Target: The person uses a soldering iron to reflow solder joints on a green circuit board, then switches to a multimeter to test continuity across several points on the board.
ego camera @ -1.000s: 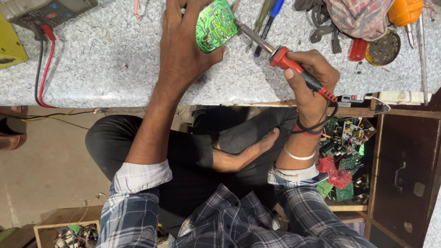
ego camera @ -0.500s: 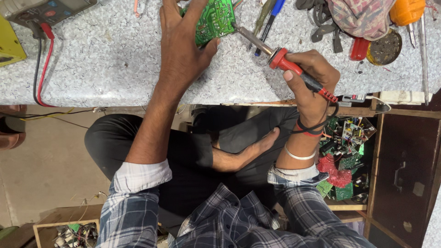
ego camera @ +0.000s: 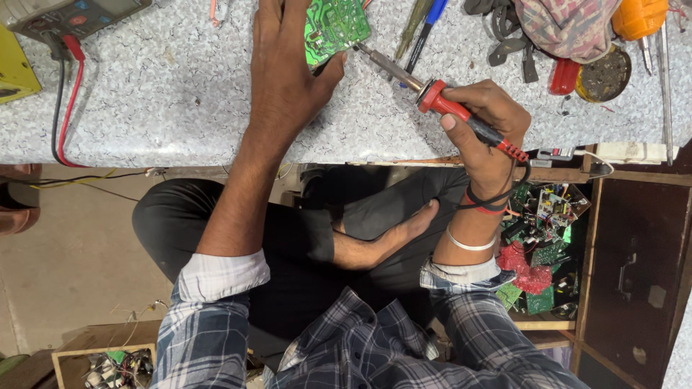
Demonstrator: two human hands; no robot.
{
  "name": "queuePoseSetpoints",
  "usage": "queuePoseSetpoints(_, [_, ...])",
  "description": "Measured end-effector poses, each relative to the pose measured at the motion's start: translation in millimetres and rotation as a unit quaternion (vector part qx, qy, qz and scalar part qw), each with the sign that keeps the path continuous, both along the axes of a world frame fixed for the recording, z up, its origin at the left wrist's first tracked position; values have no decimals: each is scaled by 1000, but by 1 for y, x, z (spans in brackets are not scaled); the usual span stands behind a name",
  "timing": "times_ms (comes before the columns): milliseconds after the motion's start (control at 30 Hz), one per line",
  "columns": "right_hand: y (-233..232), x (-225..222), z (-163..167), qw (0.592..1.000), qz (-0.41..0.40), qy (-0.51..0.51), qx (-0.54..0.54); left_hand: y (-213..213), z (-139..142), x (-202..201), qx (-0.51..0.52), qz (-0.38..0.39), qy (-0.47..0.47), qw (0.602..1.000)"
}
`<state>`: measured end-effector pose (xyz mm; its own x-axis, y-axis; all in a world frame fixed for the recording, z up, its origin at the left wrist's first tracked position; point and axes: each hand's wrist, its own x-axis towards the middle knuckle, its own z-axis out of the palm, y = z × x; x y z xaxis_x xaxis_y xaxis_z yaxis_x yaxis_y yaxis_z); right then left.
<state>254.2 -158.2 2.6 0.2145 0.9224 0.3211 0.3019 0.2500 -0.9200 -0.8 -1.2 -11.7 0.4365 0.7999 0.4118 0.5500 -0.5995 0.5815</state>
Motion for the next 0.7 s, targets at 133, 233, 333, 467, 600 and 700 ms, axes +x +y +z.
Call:
queuePoseSetpoints(133, [1,0,0,1000,-1,2,3,-1,2,1,9,-3,-6,1000])
queuePoseSetpoints(233, [1,0,-1,1000,3,0,4,0,1,1,10,-3,-4,1000])
queuePoseSetpoints(333, [2,0,-1,1000,5,-4,-3,1,-1,0,-11,-6,-7,1000])
queuePoseSetpoints(467, [2,0,0,1000,11,6,-6,2,-2,0,-2,-12,-10,1000])
queuePoseSetpoints(600, [1,-2,3,1000,19,17,-11,2,1,-1,1,-14,-6,1000])
queuePoseSetpoints(700, [1,-2,5,1000,14,16,-19,0,3,0,-11,-14,-16,1000])
